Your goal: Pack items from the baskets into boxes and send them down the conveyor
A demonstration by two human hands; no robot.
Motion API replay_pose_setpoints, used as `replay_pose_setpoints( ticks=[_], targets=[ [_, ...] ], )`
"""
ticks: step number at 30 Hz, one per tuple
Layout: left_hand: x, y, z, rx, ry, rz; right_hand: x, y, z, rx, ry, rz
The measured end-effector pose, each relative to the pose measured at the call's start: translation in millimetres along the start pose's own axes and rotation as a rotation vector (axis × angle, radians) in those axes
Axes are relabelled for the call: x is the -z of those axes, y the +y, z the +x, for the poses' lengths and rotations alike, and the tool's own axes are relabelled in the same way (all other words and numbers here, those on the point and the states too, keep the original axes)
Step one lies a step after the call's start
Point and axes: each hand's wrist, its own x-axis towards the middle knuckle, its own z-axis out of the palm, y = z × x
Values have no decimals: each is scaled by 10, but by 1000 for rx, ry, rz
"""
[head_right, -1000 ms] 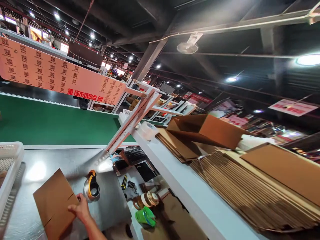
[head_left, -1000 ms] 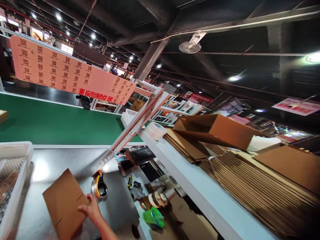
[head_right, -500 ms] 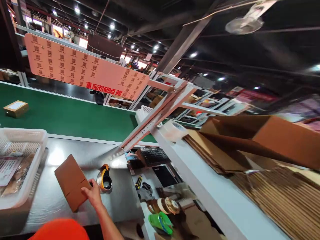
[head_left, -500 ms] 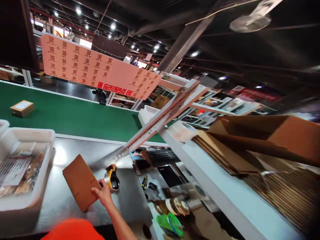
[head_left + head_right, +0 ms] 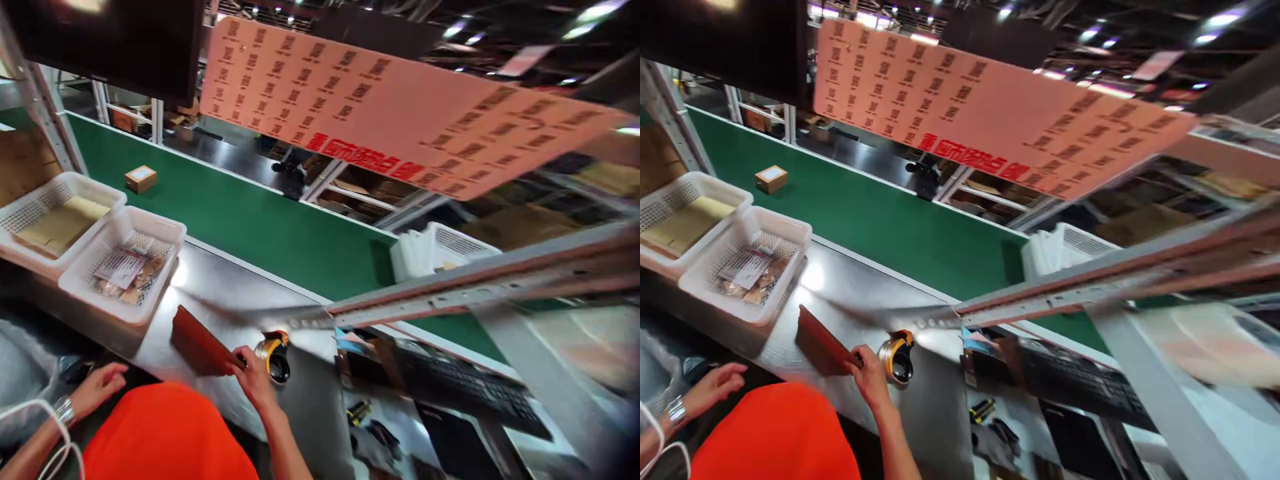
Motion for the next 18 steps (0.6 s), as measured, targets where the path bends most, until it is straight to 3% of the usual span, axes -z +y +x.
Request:
replay_pose_setpoints(
  ticks=[2,4,7,10,13,15,18],
  targets=[
    [-129,102,147,-38,-65,-156,-28,-19,-25,68,-86,7],
    [-322,299,383,-142,38,-210,-55,-31,-58,123,-152,35],
    [-584,576,698,-182,126,-133,-78,11,-135,154,-201,95],
    [-706,669,821,-153,110,-157,-129,132,-247,24,4,201],
    [-716,637,805,-138,58,-180,-271,219,-355,-277,288,401],
    [-707,630,782,-147,21,-176,-394,196,-393,-437,347,513],
    [-695,702,803,-123,47,-156,-535,52,-371,-496,386,572]
  ],
)
